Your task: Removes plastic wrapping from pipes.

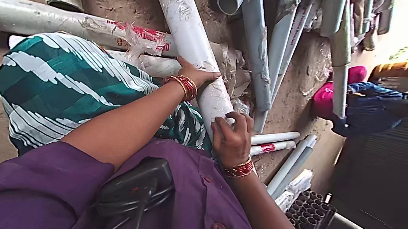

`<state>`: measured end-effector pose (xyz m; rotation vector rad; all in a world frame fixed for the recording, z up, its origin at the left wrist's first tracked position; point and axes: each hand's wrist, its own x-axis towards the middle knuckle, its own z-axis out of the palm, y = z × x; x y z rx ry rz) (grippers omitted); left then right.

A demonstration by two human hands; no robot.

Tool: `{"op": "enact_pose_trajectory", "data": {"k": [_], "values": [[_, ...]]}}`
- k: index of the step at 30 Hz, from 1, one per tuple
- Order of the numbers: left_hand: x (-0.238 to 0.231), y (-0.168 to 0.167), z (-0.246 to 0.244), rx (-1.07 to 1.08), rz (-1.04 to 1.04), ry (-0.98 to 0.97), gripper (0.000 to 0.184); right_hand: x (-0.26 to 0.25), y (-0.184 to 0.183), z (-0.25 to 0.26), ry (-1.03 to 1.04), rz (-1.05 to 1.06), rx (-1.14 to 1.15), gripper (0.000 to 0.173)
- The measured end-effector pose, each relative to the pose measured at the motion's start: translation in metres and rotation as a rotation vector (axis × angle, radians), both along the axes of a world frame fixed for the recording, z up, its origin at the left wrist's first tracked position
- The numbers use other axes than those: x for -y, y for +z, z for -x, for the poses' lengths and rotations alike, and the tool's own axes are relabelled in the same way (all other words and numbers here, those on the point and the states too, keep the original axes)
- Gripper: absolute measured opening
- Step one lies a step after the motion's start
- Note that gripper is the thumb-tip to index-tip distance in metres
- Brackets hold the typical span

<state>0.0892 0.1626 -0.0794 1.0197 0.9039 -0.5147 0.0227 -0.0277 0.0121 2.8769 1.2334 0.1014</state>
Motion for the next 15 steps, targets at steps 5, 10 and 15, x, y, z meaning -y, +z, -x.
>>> {"op": "enact_pose_trajectory", "data": {"k": [5, 10, 15], "values": [[0.002, 0.0, 0.001, 0.018, -0.034, -0.011, 0.14, -0.002, -0.015, 0.006, 0.119, 0.057, 0.141, 0.014], [0.004, -0.001, 0.0, 0.037, -0.115, -0.043, 0.142, -0.01, -0.014, 0.001, 0.132, 0.138, 0.122, 0.009], [0.005, 0.002, -0.001, 0.017, -0.12, -0.042, 0.142, -0.012, -0.001, -0.023, -0.114, 0.119, -0.043, 0.01]]}}
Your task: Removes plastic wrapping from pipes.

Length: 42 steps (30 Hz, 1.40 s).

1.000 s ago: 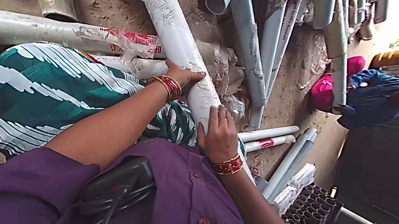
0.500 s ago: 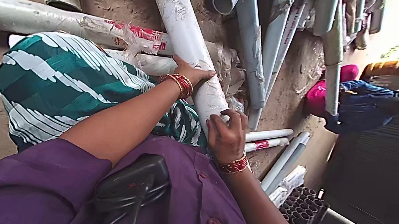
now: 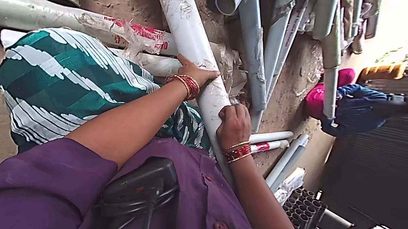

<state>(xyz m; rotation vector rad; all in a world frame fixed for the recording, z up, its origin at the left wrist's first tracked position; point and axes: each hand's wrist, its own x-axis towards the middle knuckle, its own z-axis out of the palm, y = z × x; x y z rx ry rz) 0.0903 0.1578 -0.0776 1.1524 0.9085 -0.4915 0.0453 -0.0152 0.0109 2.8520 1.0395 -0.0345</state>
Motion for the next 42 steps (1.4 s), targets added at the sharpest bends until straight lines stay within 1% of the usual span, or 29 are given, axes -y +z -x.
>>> {"op": "enact_pose_trajectory", "data": {"k": [2, 4, 7, 9, 10, 12, 14, 16, 18, 22, 25, 27, 28, 30, 32, 34, 37, 40, 42], "values": [[-0.002, 0.0, -0.001, -0.015, 0.056, 0.036, 0.14, 0.01, 0.015, -0.018, -0.209, -0.104, -0.079, 0.015], [-0.006, 0.005, -0.002, -0.037, 0.111, 0.028, 0.135, 0.024, 0.027, -0.033, -0.33, -0.212, -0.201, 0.017], [-0.017, 0.017, 0.0, -0.111, 0.171, -0.015, 0.123, 0.04, 0.034, -0.034, -0.296, -0.28, -0.476, 0.02], [-0.021, 0.021, 0.001, -0.133, 0.183, -0.046, 0.113, 0.04, 0.03, -0.03, -0.241, -0.327, -0.544, 0.027], [-0.024, 0.023, 0.001, -0.138, 0.188, -0.058, 0.11, 0.038, 0.028, -0.028, -0.227, -0.346, -0.544, 0.025], [-0.025, 0.023, 0.002, -0.149, 0.195, -0.051, 0.108, 0.035, 0.022, -0.029, -0.218, -0.385, -0.511, 0.012], [-0.025, 0.02, 0.002, -0.142, 0.171, -0.059, 0.108, 0.033, 0.014, -0.034, -0.14, -0.395, -0.454, 0.005], [-0.026, 0.019, 0.002, -0.146, 0.17, -0.068, 0.108, 0.028, 0.012, -0.036, -0.024, -0.313, -0.401, 0.006], [-0.025, 0.02, 0.001, -0.147, 0.156, -0.083, 0.108, 0.024, 0.014, -0.037, 0.046, -0.211, -0.392, 0.007], [-0.022, 0.017, -0.001, -0.135, 0.129, -0.078, 0.11, 0.026, 0.004, -0.044, 0.105, -0.185, -0.364, 0.011], [-0.019, 0.014, -0.003, -0.13, 0.12, -0.083, 0.111, 0.023, -0.003, -0.047, 0.112, -0.223, -0.325, 0.012], [-0.019, 0.015, -0.004, -0.129, 0.121, -0.074, 0.11, 0.017, -0.003, -0.052, 0.055, -0.273, -0.222, 0.012], [-0.019, 0.015, -0.004, -0.128, 0.125, -0.067, 0.109, 0.015, 0.001, -0.059, -0.007, -0.288, -0.19, 0.013], [-0.021, 0.015, -0.003, -0.133, 0.132, -0.081, 0.108, 0.015, 0.014, -0.077, -0.123, -0.285, -0.228, 0.015], [-0.024, 0.016, -0.003, -0.142, 0.118, -0.114, 0.107, 0.022, 0.025, -0.089, -0.158, -0.258, -0.351, 0.015], [-0.025, 0.015, -0.002, -0.145, 0.127, -0.116, 0.107, 0.029, 0.033, -0.085, -0.16, -0.224, -0.461, 0.016], [-0.024, 0.011, -0.003, -0.134, 0.152, -0.078, 0.11, 0.036, 0.037, -0.065, -0.127, -0.206, -0.537, 0.013], [-0.024, 0.013, -0.002, -0.139, 0.145, -0.077, 0.109, 0.043, 0.025, -0.047, -0.057, -0.318, -0.543, 0.018], [-0.025, 0.013, -0.002, -0.147, 0.142, -0.085, 0.106, 0.044, 0.015, -0.038, -0.017, -0.393, -0.448, 0.014]]}}
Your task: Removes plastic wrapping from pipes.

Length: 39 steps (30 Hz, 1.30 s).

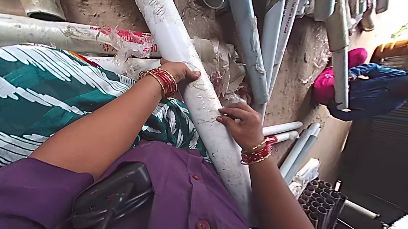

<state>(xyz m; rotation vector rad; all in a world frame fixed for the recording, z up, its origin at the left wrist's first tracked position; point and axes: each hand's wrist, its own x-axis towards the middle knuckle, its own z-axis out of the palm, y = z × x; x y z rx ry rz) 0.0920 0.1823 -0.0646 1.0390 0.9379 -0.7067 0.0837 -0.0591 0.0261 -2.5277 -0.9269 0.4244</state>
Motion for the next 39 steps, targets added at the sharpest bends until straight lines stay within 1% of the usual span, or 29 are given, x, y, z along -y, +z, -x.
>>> {"op": "enact_pose_trajectory", "data": {"k": [1, 4, 7, 10, 12, 14, 17, 19, 21, 22, 23, 25, 29, 31, 33, 35, 36, 38, 39], "values": [[0.0, 0.0, 0.001, -0.002, -0.005, 0.0, 0.106, -0.002, -0.003, 0.004, -0.004, -0.014, 0.059, 0.009], [-0.001, 0.004, 0.002, -0.001, -0.014, -0.017, 0.107, -0.011, -0.008, 0.009, 0.027, 0.077, 0.17, 0.009], [0.0, 0.004, 0.0, 0.006, -0.012, -0.012, 0.108, -0.017, -0.01, 0.003, 0.017, 0.171, 0.16, 0.01], [0.001, 0.002, 0.0, 0.006, -0.003, -0.006, 0.107, -0.019, -0.01, -0.013, -0.067, 0.205, 0.178, 0.013], [0.0, 0.0, -0.001, 0.005, -0.008, -0.01, 0.107, -0.019, -0.005, -0.029, -0.12, 0.228, 0.138, 0.015], [0.0, -0.002, -0.001, 0.0, -0.007, 0.004, 0.108, -0.017, 0.001, -0.04, -0.147, 0.228, 0.045, 0.015], [0.001, -0.003, -0.002, -0.004, 0.006, 0.016, 0.107, -0.008, 0.008, -0.04, -0.16, 0.218, -0.107, 0.015], [0.001, -0.001, -0.003, -0.003, 0.001, 0.01, 0.105, -0.004, 0.013, -0.032, -0.215, 0.266, -0.099, 0.013], [0.001, -0.002, -0.003, 0.002, -0.005, -0.003, 0.101, 0.0, 0.017, -0.022, -0.262, 0.325, -0.023, 0.02], [0.001, -0.002, -0.003, 0.004, 0.001, 0.002, 0.1, 0.001, 0.021, -0.017, -0.271, 0.34, -0.03, 0.018], [0.002, -0.003, -0.003, 0.003, 0.007, 0.015, 0.1, 0.002, 0.025, -0.013, -0.266, 0.34, -0.056, 0.014], [0.002, -0.002, -0.001, -0.013, 0.014, 0.028, 0.097, 0.003, 0.027, -0.001, -0.205, 0.26, -0.062, 0.013], [0.002, -0.003, -0.001, -0.013, -0.005, 0.023, 0.094, -0.01, 0.017, 0.019, -0.036, 0.104, 0.041, 0.013], [0.002, -0.003, -0.001, -0.005, -0.008, 0.028, 0.097, -0.02, 0.011, 0.029, 0.029, 0.116, 0.115, 0.015], [0.003, -0.003, -0.001, -0.007, -0.01, 0.032, 0.098, -0.025, 0.004, 0.034, 0.086, 0.138, 0.212, 0.01], [0.002, -0.002, -0.001, -0.012, -0.015, 0.012, 0.101, -0.028, -0.001, 0.033, 0.111, 0.163, 0.288, 0.012], [0.002, -0.001, -0.001, -0.013, -0.019, 0.007, 0.101, -0.03, 0.0, 0.032, 0.085, 0.201, 0.289, 0.012], [0.001, 0.001, -0.001, -0.009, -0.02, 0.003, 0.101, -0.031, 0.005, 0.023, -0.05, 0.277, 0.224, 0.007], [0.001, 0.001, 0.0, -0.005, -0.021, 0.003, 0.101, -0.031, 0.009, 0.015, -0.126, 0.305, 0.17, 0.008]]}}
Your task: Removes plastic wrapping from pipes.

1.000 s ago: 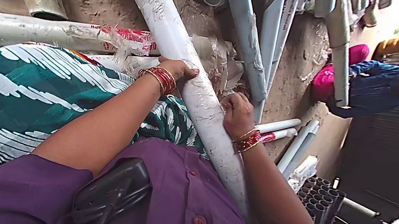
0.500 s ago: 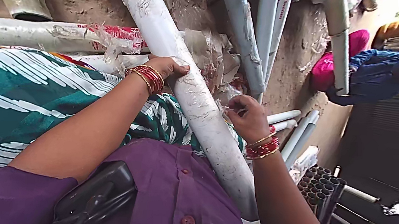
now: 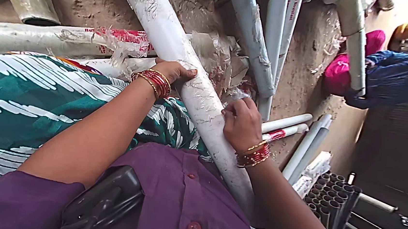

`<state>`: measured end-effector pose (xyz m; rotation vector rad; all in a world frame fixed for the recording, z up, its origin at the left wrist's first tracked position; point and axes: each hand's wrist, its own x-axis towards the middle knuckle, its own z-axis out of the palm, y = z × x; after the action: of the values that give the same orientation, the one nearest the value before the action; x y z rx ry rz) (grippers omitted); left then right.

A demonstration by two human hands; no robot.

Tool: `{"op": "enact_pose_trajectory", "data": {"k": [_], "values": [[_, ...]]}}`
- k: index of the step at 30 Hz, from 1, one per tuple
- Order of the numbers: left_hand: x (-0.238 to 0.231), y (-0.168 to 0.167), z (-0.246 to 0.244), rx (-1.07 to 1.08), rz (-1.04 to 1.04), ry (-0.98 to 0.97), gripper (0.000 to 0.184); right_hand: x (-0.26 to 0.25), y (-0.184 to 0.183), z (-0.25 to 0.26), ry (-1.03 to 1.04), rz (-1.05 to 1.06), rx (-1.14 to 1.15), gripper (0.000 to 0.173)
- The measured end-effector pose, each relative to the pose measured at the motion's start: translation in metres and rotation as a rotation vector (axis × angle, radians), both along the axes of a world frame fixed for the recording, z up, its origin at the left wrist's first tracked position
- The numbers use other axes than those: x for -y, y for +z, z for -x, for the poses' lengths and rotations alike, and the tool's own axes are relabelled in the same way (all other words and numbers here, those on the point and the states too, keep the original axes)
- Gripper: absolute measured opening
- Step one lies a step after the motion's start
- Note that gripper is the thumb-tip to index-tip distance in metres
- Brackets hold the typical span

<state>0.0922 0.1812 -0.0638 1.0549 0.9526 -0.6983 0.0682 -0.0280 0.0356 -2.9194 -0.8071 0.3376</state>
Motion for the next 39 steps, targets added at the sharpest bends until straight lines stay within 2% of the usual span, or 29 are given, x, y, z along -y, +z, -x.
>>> {"op": "enact_pose_trajectory", "data": {"k": [2, 6, 10, 17, 20, 23, 26, 28, 31, 35, 37, 39], "values": [[0.0, -0.001, 0.0, 0.002, 0.011, 0.013, 0.103, -0.001, 0.008, -0.015, -0.115, 0.007, -0.056, 0.011], [0.001, -0.002, 0.0, -0.006, 0.013, 0.028, 0.104, -0.009, 0.007, -0.026, -0.149, -0.014, -0.08, 0.012], [0.001, -0.002, 0.0, 0.002, 0.01, 0.022, 0.106, -0.019, -0.005, -0.022, 0.054, -0.148, -0.117, 0.005], [0.003, -0.008, 0.0, 0.052, 0.063, 0.099, 0.112, -0.028, -0.029, 0.002, 0.37, -0.081, 0.058, 0.014], [0.0, -0.001, -0.001, 0.027, 0.033, 0.01, 0.11, -0.028, -0.035, 0.005, 0.495, -0.082, 0.164, 0.014], [0.001, 0.001, -0.001, 0.023, 0.009, -0.01, 0.111, -0.033, -0.037, 0.002, 0.574, 0.044, 0.262, 0.015], [0.003, 0.0, 0.0, 0.041, 0.048, 0.064, 0.114, -0.04, -0.032, -0.008, 0.524, 0.182, 0.167, 0.014], [0.005, -0.004, 0.0, 0.05, 0.046, 0.074, 0.115, -0.042, -0.025, -0.022, 0.4, 0.197, 0.045, 0.014], [0.001, -0.003, 0.0, 0.037, 0.038, 0.045, 0.113, -0.04, -0.02, -0.054, 0.252, 0.022, -0.058, 0.012], [-0.003, -0.003, 0.001, -0.003, 0.077, 0.039, 0.108, -0.049, -0.024, -0.061, 0.115, -0.089, -0.255, 0.027], [-0.003, -0.007, 0.003, -0.001, 0.145, 0.103, 0.106, -0.054, -0.032, -0.054, 0.09, -0.104, -0.266, 0.029], [-0.001, -0.018, 0.005, 0.009, 0.224, 0.257, 0.096, -0.059, -0.034, -0.047, 0.076, -0.109, -0.236, 0.028]]}}
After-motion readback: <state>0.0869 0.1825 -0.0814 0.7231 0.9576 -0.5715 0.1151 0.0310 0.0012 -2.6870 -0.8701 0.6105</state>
